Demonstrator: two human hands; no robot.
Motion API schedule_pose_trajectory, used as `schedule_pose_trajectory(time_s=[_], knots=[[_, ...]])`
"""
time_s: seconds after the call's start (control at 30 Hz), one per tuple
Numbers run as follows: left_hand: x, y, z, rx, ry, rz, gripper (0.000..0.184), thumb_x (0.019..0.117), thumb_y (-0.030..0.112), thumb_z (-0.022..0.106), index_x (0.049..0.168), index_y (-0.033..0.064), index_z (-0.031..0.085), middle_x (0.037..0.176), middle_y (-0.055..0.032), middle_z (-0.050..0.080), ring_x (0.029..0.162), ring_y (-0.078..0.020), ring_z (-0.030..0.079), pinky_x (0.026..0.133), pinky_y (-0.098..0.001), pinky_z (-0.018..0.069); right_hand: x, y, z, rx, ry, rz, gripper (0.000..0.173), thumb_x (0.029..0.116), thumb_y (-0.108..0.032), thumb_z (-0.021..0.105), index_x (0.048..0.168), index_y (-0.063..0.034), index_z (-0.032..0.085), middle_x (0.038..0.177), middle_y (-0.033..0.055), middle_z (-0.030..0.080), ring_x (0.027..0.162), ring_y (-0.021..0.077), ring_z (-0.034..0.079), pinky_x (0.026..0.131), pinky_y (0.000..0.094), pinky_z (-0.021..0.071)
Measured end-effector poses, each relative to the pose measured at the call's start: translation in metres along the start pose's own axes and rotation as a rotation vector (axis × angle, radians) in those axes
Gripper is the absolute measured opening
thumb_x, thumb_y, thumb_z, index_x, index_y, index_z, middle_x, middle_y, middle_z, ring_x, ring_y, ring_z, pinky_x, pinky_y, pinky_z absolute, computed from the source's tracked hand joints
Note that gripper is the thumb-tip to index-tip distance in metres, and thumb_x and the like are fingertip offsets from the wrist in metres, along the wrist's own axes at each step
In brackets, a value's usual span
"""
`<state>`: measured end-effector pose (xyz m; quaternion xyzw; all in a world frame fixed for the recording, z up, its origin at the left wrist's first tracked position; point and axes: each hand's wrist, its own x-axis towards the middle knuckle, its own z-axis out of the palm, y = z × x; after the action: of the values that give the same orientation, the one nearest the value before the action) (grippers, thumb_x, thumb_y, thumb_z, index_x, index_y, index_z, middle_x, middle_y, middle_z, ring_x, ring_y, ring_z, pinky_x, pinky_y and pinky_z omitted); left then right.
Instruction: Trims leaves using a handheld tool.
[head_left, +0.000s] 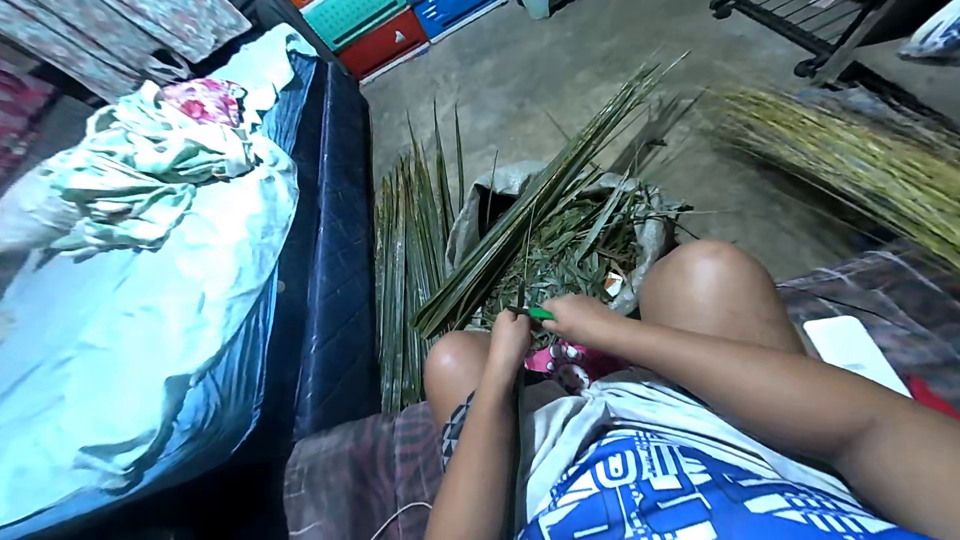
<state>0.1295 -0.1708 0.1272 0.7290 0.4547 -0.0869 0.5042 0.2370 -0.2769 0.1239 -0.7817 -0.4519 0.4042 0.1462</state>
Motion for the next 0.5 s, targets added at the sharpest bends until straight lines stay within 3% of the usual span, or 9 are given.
schedule_pose_trajectory(time_s=[0.1,0.17,0.3,0.37,0.4,0.47,0.5], knots=[[-0.001,0.002,0.002,0.089,-0.034,0.012,0.039,0.1134,0.019,0.033,0.144,0.0015,0.050,0.086,-0.0072,0.067,0.053,-0.0096,0.051,0.051,-0.0265,0.0446,0.011,0.003,-0.012,-0.074,0.091,0.154,0.036,0.1092,-0.025,0.048,0.130,0.0033,0.060,0.125,0.0295,0.065,0.119,0.0482,0.063,0.096,0.0657,0.0486],[-0.002,0.003,0.003,0.085,-0.042,0.011,0.043,0.1139,0.020,0.031,0.153,0.0054,0.042,0.086,-0.0070,0.067,0.051,-0.0100,0.049,0.049,-0.0266,0.0429,0.021,0.011,-0.024,-0.065,0.147,0.238,0.036,0.1093,-0.026,0.049,0.131,0.0009,0.061,0.125,0.0277,0.066,0.120,0.0466,0.064,0.095,0.0650,0.0493],[0.001,0.000,0.003,0.113,-0.031,0.010,0.042,0.1134,0.019,0.032,0.150,0.0040,0.046,0.088,-0.0080,0.067,0.053,-0.0105,0.050,0.051,-0.0276,0.0441,0.012,0.006,-0.022,0.082,0.048,0.088,0.035,0.1096,-0.026,0.046,0.119,0.0035,0.063,0.113,0.0266,0.066,0.109,0.0423,0.065,0.091,0.0618,0.0486],[0.002,0.000,0.003,0.139,-0.003,0.006,0.038,0.1102,0.013,0.035,0.143,0.0012,0.051,0.091,-0.0110,0.064,0.063,-0.0153,0.055,0.060,-0.0328,0.0491,0.004,-0.001,-0.006,0.152,-0.062,0.010,0.035,0.1100,-0.024,0.044,0.112,0.0053,0.064,0.105,0.0257,0.064,0.100,0.0398,0.064,0.086,0.0590,0.0482],[0.003,0.000,0.003,0.139,0.003,-0.005,0.041,0.1103,0.013,0.036,0.148,0.0014,0.048,0.095,-0.0135,0.063,0.068,-0.0186,0.056,0.066,-0.0359,0.0503,0.001,-0.004,0.000,0.167,-0.092,0.004,0.034,0.1102,-0.023,0.043,0.111,0.0049,0.063,0.104,0.0245,0.063,0.099,0.0381,0.063,0.085,0.0575,0.0477],[0.003,-0.001,0.005,0.168,0.010,-0.016,0.041,0.1102,0.014,0.035,0.147,0.0012,0.049,0.094,-0.0136,0.062,0.069,-0.0190,0.057,0.066,-0.0367,0.0501,-0.001,-0.008,0.003,0.105,-0.081,0.040,0.034,0.1101,-0.023,0.043,0.115,0.0039,0.063,0.110,0.0252,0.065,0.105,0.0400,0.064,0.089,0.0590,0.0485],[0.003,-0.001,0.006,0.197,0.010,-0.013,0.038,0.1103,0.015,0.034,0.138,-0.0005,0.054,0.092,-0.0123,0.063,0.067,-0.0178,0.057,0.065,-0.0359,0.0502,0.000,-0.009,0.001,0.039,-0.053,0.077,0.034,0.1098,-0.024,0.045,0.120,0.0034,0.062,0.116,0.0266,0.066,0.113,0.0428,0.064,0.092,0.0617,0.0488]])
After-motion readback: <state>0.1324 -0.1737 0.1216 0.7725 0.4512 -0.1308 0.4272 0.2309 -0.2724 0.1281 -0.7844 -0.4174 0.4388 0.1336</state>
